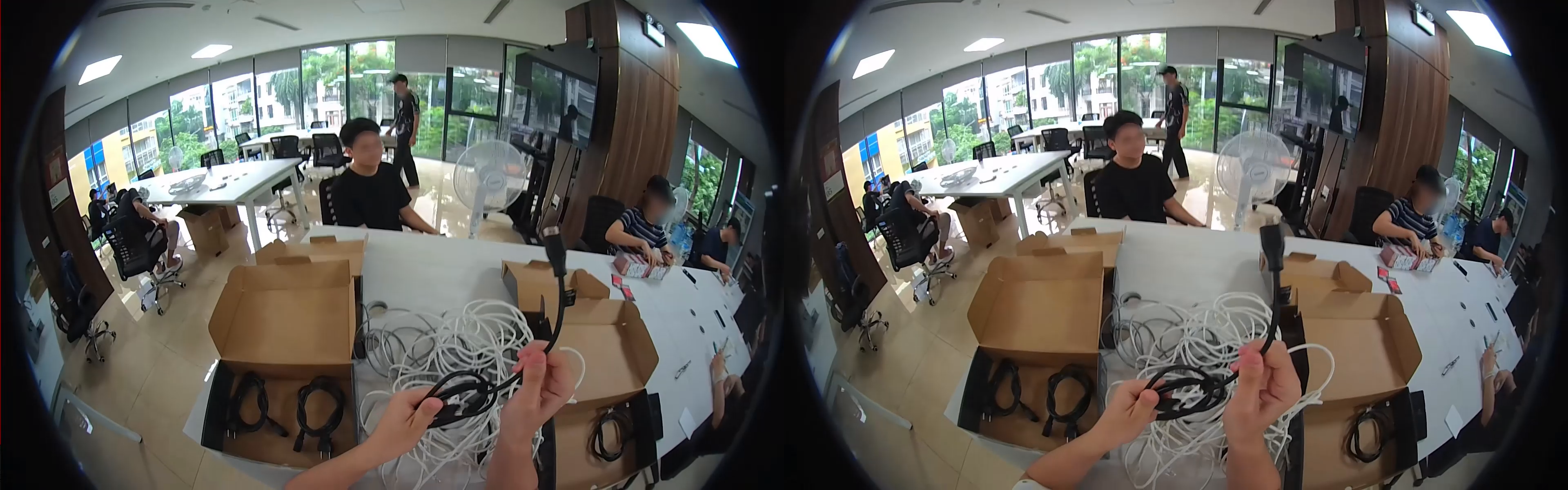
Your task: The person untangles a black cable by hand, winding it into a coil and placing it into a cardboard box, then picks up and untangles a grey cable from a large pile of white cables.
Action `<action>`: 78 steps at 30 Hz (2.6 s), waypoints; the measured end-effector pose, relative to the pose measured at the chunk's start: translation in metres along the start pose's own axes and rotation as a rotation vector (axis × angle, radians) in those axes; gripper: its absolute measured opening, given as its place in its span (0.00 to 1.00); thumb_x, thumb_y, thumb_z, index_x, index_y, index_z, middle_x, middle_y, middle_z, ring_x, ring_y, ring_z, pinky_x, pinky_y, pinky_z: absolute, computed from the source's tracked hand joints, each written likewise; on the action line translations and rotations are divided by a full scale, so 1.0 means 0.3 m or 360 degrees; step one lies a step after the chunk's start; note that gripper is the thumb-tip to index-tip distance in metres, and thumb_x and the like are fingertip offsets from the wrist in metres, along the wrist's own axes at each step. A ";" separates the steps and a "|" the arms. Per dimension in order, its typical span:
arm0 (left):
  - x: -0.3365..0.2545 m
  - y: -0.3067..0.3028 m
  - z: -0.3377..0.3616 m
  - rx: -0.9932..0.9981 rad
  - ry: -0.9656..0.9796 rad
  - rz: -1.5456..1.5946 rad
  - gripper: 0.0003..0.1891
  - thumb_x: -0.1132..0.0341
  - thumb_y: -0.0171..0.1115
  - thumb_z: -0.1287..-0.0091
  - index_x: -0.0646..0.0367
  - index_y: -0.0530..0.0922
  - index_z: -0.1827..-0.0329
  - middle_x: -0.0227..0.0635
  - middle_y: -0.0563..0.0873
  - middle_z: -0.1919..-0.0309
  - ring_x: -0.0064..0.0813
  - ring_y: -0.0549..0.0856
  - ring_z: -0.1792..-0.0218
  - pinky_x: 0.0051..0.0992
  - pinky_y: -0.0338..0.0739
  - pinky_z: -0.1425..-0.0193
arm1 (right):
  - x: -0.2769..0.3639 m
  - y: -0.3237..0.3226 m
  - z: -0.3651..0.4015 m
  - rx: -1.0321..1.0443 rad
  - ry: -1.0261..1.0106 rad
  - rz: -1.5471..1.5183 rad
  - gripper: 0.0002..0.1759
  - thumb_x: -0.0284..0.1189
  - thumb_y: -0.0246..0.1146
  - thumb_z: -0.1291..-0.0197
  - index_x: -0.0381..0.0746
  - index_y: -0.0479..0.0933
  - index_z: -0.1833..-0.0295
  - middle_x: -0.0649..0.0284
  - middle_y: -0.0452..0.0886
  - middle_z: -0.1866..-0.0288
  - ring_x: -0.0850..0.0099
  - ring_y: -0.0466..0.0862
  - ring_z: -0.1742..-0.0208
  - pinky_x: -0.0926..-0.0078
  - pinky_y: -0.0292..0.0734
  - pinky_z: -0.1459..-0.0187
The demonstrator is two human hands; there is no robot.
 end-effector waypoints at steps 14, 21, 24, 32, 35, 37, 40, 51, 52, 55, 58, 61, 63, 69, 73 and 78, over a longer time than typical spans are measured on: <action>-0.121 -0.008 0.005 0.0128 0.0294 -0.1141 0.11 0.71 0.66 0.47 0.62 0.76 0.62 0.40 0.79 0.81 0.30 0.80 0.79 0.27 0.69 0.74 | 0.000 0.155 0.013 0.1048 0.0115 0.0904 0.12 0.20 0.56 0.37 0.33 0.76 0.49 0.47 0.80 0.68 0.52 0.79 0.71 0.66 0.74 0.67; -0.208 -0.070 0.027 -0.0562 0.0337 -0.0898 0.26 0.81 0.63 0.52 0.59 0.70 0.47 0.42 0.80 0.81 0.34 0.78 0.84 0.24 0.69 0.75 | 0.009 0.161 0.027 0.0975 -0.0124 0.0937 0.10 0.18 0.58 0.44 0.36 0.77 0.55 0.53 0.75 0.72 0.54 0.77 0.69 0.62 0.71 0.67; -0.185 -0.072 -0.002 -0.0371 0.0213 -0.0993 0.28 0.81 0.62 0.50 0.62 0.70 0.43 0.40 0.79 0.82 0.29 0.74 0.86 0.22 0.67 0.76 | 0.002 0.162 0.022 0.0903 -0.0079 0.0956 0.07 0.17 0.55 0.41 0.33 0.78 0.60 0.51 0.79 0.69 0.54 0.79 0.69 0.67 0.72 0.67; -0.069 -0.080 -0.041 0.0123 -0.0110 -0.0281 0.11 0.76 0.65 0.41 0.65 0.83 0.54 0.30 0.86 0.66 0.15 0.79 0.65 0.17 0.73 0.57 | -0.123 0.166 0.003 0.0966 0.0269 0.0546 0.06 0.20 0.55 0.36 0.34 0.78 0.61 0.65 0.73 0.79 0.79 0.66 0.80 0.80 0.59 0.76; -0.045 -0.089 -0.047 0.0150 -0.0100 -0.0152 0.08 0.77 0.67 0.43 0.65 0.84 0.60 0.31 0.87 0.66 0.19 0.82 0.61 0.21 0.75 0.53 | -0.175 0.177 0.014 0.1061 0.0511 0.0408 0.06 0.23 0.55 0.35 0.33 0.77 0.62 0.67 0.68 0.83 0.84 0.63 0.80 0.81 0.57 0.78; -0.057 -0.090 -0.046 0.0167 -0.0111 -0.0102 0.05 0.76 0.69 0.44 0.66 0.83 0.65 0.31 0.87 0.67 0.20 0.82 0.62 0.21 0.75 0.55 | -0.190 0.192 0.026 0.1160 0.0567 0.0347 0.08 0.24 0.54 0.35 0.33 0.77 0.64 0.67 0.68 0.82 0.83 0.63 0.80 0.80 0.58 0.78; -0.042 -0.123 -0.032 0.0067 -0.0121 -0.0164 0.09 0.72 0.73 0.49 0.63 0.79 0.72 0.28 0.82 0.74 0.18 0.78 0.70 0.19 0.72 0.64 | -0.215 0.214 0.052 0.1239 0.0556 0.0215 0.15 0.29 0.52 0.32 0.32 0.78 0.68 0.64 0.71 0.81 0.79 0.67 0.79 0.77 0.61 0.76; 0.003 -0.147 -0.059 -0.0232 -0.0192 0.0386 0.16 0.71 0.75 0.48 0.56 0.72 0.66 0.17 0.70 0.78 0.07 0.68 0.76 0.12 0.60 0.74 | -0.247 0.250 0.140 0.1454 0.1000 -0.0285 0.30 0.41 0.44 0.26 0.35 0.76 0.78 0.71 0.65 0.85 0.82 0.61 0.80 0.78 0.56 0.77; -0.003 -0.142 -0.067 -0.0232 -0.0175 0.0383 0.17 0.72 0.76 0.50 0.56 0.72 0.65 0.16 0.70 0.78 0.06 0.67 0.77 0.12 0.59 0.75 | -0.257 0.247 0.146 0.1472 0.1039 -0.0291 0.30 0.41 0.44 0.26 0.35 0.75 0.78 0.71 0.65 0.85 0.82 0.61 0.80 0.78 0.56 0.77; 0.008 -0.142 -0.060 -0.0193 -0.0183 0.0574 0.23 0.77 0.77 0.56 0.57 0.72 0.59 0.16 0.69 0.79 0.06 0.63 0.81 0.13 0.54 0.78 | -0.288 0.243 0.151 0.1437 0.1148 -0.0314 0.33 0.44 0.44 0.26 0.36 0.76 0.80 0.73 0.62 0.87 0.83 0.60 0.81 0.79 0.55 0.78; -0.014 -0.131 -0.062 -0.0026 -0.0120 0.0738 0.24 0.65 0.70 0.47 0.61 0.70 0.51 0.18 0.65 0.82 0.09 0.60 0.84 0.16 0.53 0.80 | -0.304 0.245 0.128 0.1409 0.1090 -0.0328 0.32 0.44 0.44 0.26 0.36 0.78 0.78 0.74 0.59 0.87 0.84 0.59 0.81 0.80 0.54 0.78; -0.040 -0.112 -0.055 0.0005 -0.0097 0.0977 0.25 0.52 0.54 0.38 0.64 0.69 0.47 0.22 0.58 0.84 0.14 0.55 0.88 0.20 0.49 0.82 | -0.347 0.230 0.122 0.1290 0.1069 -0.0181 0.30 0.42 0.46 0.26 0.36 0.80 0.76 0.76 0.58 0.87 0.85 0.59 0.81 0.80 0.53 0.78; -0.028 -0.125 -0.054 -0.0051 -0.0110 0.1060 0.22 0.56 0.52 0.35 0.61 0.69 0.44 0.21 0.59 0.83 0.13 0.56 0.87 0.19 0.50 0.80 | -0.343 0.235 0.110 0.1391 0.0979 -0.0089 0.32 0.43 0.39 0.24 0.32 0.81 0.67 0.69 0.75 0.76 0.81 0.65 0.73 0.80 0.63 0.66; -0.015 -0.179 -0.047 -0.0423 -0.0097 0.1355 0.17 0.58 0.45 0.31 0.59 0.76 0.51 0.20 0.57 0.85 0.14 0.53 0.89 0.20 0.49 0.83 | -0.216 0.205 0.044 0.0987 0.0410 0.0019 0.19 0.35 0.47 0.28 0.33 0.77 0.47 0.62 0.77 0.61 0.73 0.74 0.59 0.78 0.68 0.53; -0.040 -0.229 -0.052 -0.0419 0.0101 0.1383 0.16 0.57 0.44 0.29 0.57 0.76 0.53 0.20 0.56 0.86 0.13 0.54 0.89 0.18 0.49 0.83 | -0.141 0.162 0.030 0.1039 0.0167 0.0244 0.14 0.31 0.56 0.35 0.35 0.75 0.49 0.60 0.79 0.66 0.67 0.78 0.64 0.74 0.72 0.57; -0.079 -0.235 -0.033 -0.0532 0.0233 0.1354 0.14 0.55 0.45 0.27 0.54 0.74 0.55 0.20 0.56 0.85 0.13 0.54 0.89 0.19 0.48 0.83 | -0.012 0.238 0.126 0.1405 0.0033 0.0665 0.12 0.29 0.64 0.43 0.34 0.76 0.57 0.59 0.79 0.71 0.64 0.81 0.68 0.69 0.75 0.65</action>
Point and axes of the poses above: each hand's wrist, its own z-axis away from the middle knuckle, its own y-axis out of the palm, x = y × z, the point moved 7 cm from there along -z, towards the middle knuckle
